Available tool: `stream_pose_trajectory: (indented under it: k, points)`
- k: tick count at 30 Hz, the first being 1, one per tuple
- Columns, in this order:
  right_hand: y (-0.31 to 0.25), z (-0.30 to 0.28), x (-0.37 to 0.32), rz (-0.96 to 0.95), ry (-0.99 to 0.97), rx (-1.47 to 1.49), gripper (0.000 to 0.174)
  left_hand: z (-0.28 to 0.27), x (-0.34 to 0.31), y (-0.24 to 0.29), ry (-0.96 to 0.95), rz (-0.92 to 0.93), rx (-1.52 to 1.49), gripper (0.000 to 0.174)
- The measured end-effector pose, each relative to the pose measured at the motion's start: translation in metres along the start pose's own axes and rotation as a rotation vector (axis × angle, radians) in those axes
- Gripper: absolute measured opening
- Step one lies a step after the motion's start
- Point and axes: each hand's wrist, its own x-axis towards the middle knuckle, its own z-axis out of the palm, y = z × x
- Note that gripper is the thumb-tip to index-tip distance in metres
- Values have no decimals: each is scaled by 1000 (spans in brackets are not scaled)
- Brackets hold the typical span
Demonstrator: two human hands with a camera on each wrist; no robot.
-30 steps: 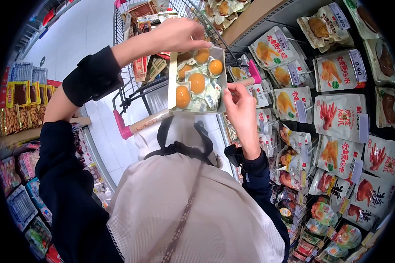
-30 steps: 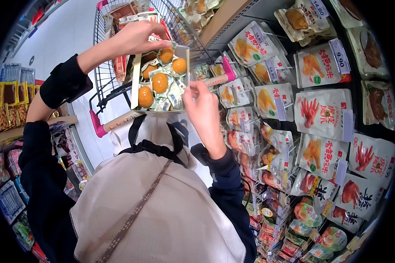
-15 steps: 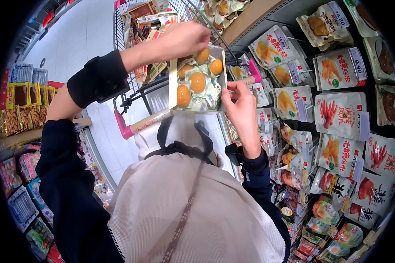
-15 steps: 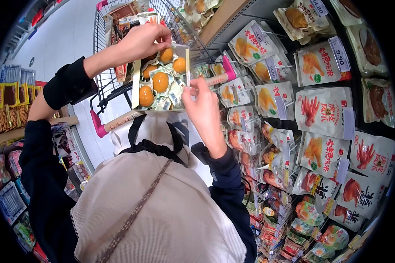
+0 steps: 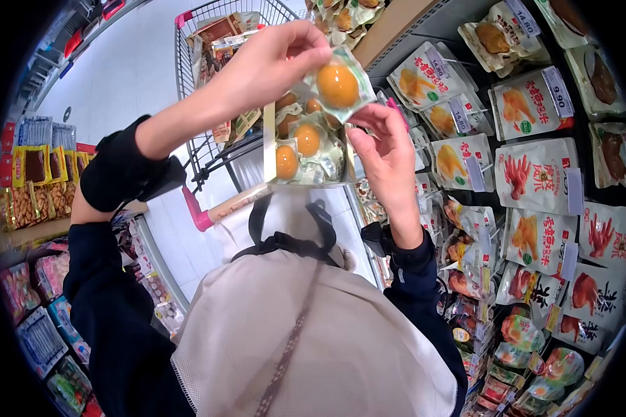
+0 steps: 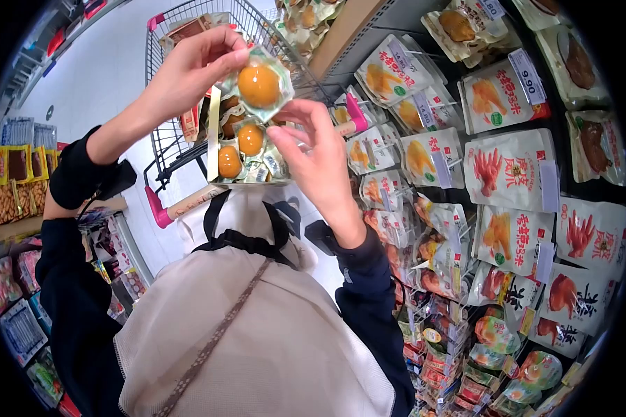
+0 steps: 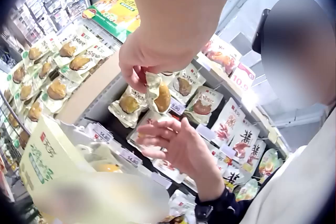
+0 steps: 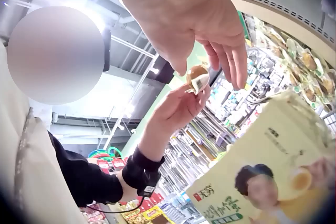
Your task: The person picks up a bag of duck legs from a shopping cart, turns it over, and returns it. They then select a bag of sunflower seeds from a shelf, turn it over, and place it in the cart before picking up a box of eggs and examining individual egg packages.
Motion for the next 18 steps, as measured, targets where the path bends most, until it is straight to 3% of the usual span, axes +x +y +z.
stream_pose_trajectory:
  k: [2, 6, 9, 12, 18]
  points:
    - [-18, 4, 1, 36, -5, 197, 26, 8, -9, 8, -32, -24, -146, 13]
    - [-22, 5, -5, -96, 39, 271, 18, 15, -19, 22, -3, -1, -287, 13]
    - [-26, 3, -7, -52, 68, 410, 17, 16, -21, 22, -27, -41, -353, 14]
    - [-30, 2, -9, -14, 135, 448, 13, 20, -25, 24, -17, -152, -387, 16]
    - [-29, -2, -20, -76, 180, 457, 12, 32, -32, 22, -19, -143, -538, 15]
